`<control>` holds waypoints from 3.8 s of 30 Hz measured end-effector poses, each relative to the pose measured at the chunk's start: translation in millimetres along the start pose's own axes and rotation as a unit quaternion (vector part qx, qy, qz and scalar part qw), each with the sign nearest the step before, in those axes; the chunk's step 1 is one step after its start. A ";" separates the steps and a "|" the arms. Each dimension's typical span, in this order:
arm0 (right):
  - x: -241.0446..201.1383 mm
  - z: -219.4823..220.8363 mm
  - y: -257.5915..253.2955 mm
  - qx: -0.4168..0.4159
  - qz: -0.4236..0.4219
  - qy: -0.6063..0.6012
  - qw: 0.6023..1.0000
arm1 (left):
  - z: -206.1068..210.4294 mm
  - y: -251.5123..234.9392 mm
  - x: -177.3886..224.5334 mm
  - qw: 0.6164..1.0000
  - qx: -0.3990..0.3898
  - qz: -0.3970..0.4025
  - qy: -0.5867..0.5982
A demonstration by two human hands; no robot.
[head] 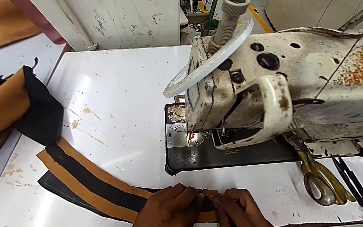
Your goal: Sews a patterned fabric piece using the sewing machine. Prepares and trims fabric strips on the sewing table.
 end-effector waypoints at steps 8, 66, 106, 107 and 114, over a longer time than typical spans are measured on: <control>-11.4 1.2 5.6 -0.062 -0.109 0.115 0.985 | 0.2 -5.3 1.1 0.998 0.001 -0.058 -0.006; 4.1 -4.1 -117.7 -0.066 -0.243 0.135 0.958 | -35.2 -50.2 -79.2 0.999 -0.019 0.018 0.039; 9.9 -2.3 -123.0 -0.037 -0.224 0.110 0.968 | -39.1 -63.6 -89.7 0.994 -0.004 -0.051 0.101; 9.5 -2.7 -122.0 -0.033 -0.226 0.109 0.967 | -38.6 -63.1 -89.5 0.994 -0.003 -0.046 0.101; 13.8 -1.3 -118.2 -0.031 -0.229 0.107 0.967 | -36.2 -59.5 -87.6 0.994 -0.006 -0.047 0.102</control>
Point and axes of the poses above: each hand's wrist, its own y-axis away from the middle knuckle, its own z-axis out of the palm, x = y × z, the point moved 5 cm from there along -y, towards the middle knuckle, and after that the axes turned 4 degrees about y, right-handed, at the moved point
